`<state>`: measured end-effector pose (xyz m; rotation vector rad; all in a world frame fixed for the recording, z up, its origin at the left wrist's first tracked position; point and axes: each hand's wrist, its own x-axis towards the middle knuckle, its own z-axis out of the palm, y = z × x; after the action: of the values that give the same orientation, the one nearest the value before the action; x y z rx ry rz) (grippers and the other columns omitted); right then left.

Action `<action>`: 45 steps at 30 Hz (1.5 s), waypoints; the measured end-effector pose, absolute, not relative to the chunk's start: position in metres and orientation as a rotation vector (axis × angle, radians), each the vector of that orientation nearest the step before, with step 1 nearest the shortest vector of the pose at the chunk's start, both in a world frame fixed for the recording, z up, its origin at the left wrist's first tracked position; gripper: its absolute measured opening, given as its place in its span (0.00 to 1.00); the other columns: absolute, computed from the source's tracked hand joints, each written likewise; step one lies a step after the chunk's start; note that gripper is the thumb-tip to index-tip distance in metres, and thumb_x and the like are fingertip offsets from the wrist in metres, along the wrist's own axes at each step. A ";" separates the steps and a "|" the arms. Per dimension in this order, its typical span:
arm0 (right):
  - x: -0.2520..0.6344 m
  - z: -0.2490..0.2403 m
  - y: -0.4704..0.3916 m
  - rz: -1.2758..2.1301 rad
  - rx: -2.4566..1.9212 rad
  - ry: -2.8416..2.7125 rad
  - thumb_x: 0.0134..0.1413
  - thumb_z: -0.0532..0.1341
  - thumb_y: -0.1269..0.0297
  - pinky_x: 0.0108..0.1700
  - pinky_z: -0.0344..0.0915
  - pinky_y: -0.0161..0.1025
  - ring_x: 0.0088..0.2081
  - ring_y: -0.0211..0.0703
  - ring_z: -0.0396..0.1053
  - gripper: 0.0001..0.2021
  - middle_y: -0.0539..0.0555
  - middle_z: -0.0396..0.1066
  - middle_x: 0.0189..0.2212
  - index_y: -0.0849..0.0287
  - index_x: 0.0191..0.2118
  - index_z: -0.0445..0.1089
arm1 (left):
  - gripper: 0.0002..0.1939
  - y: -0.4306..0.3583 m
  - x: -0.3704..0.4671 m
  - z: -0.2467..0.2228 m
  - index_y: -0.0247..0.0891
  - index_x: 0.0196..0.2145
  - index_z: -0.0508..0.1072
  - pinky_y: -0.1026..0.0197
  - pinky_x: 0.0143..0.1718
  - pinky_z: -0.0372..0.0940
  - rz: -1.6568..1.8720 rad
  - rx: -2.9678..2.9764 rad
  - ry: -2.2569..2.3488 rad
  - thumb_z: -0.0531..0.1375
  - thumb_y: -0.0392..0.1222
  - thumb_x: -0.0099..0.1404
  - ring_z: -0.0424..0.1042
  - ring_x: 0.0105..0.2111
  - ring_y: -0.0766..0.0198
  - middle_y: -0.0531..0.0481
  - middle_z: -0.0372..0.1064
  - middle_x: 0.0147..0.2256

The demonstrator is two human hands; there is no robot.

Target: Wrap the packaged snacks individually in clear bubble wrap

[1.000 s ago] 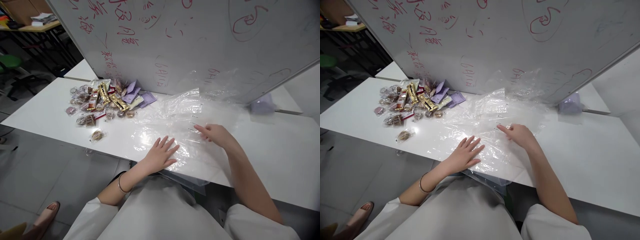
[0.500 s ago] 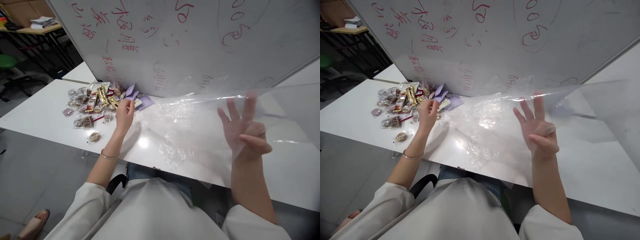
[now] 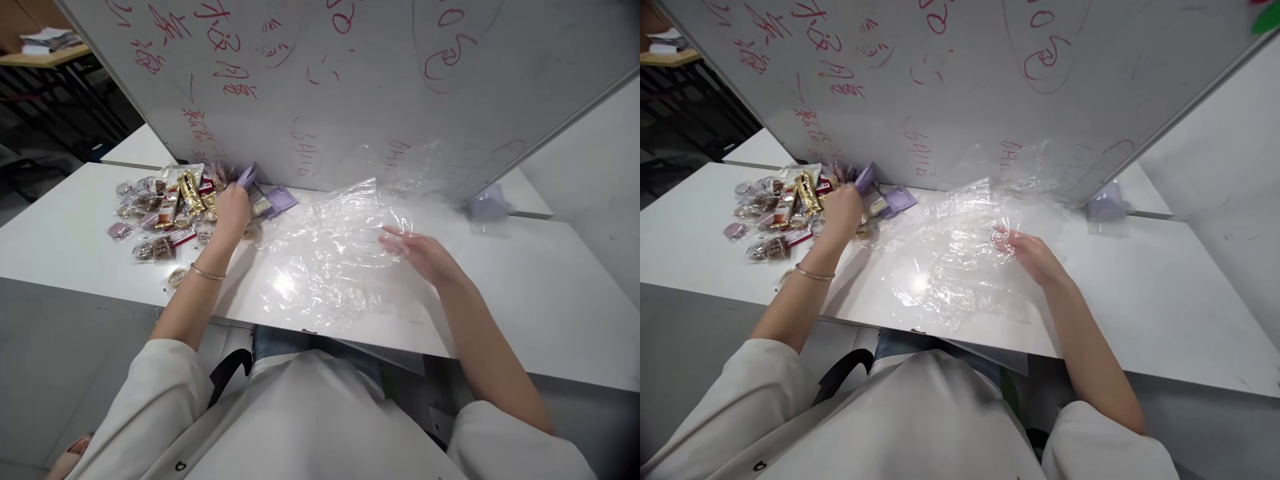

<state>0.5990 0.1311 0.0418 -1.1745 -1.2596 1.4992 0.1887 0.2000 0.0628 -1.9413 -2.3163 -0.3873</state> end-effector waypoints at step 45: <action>0.541 0.058 0.067 0.034 -1.241 -2.370 0.60 0.60 0.54 0.64 0.55 0.58 0.64 0.60 0.57 0.27 0.64 0.59 0.63 0.55 0.62 0.60 | 0.19 -0.021 0.278 -0.027 0.38 0.59 0.66 0.33 0.62 0.56 -0.554 -2.851 -1.347 0.53 0.45 0.74 0.60 0.63 0.43 0.38 0.69 0.54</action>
<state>0.5407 0.0673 0.0580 -1.2409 -2.3696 0.0341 0.2781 -0.0209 -0.0267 -2.8506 -1.3473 -0.5538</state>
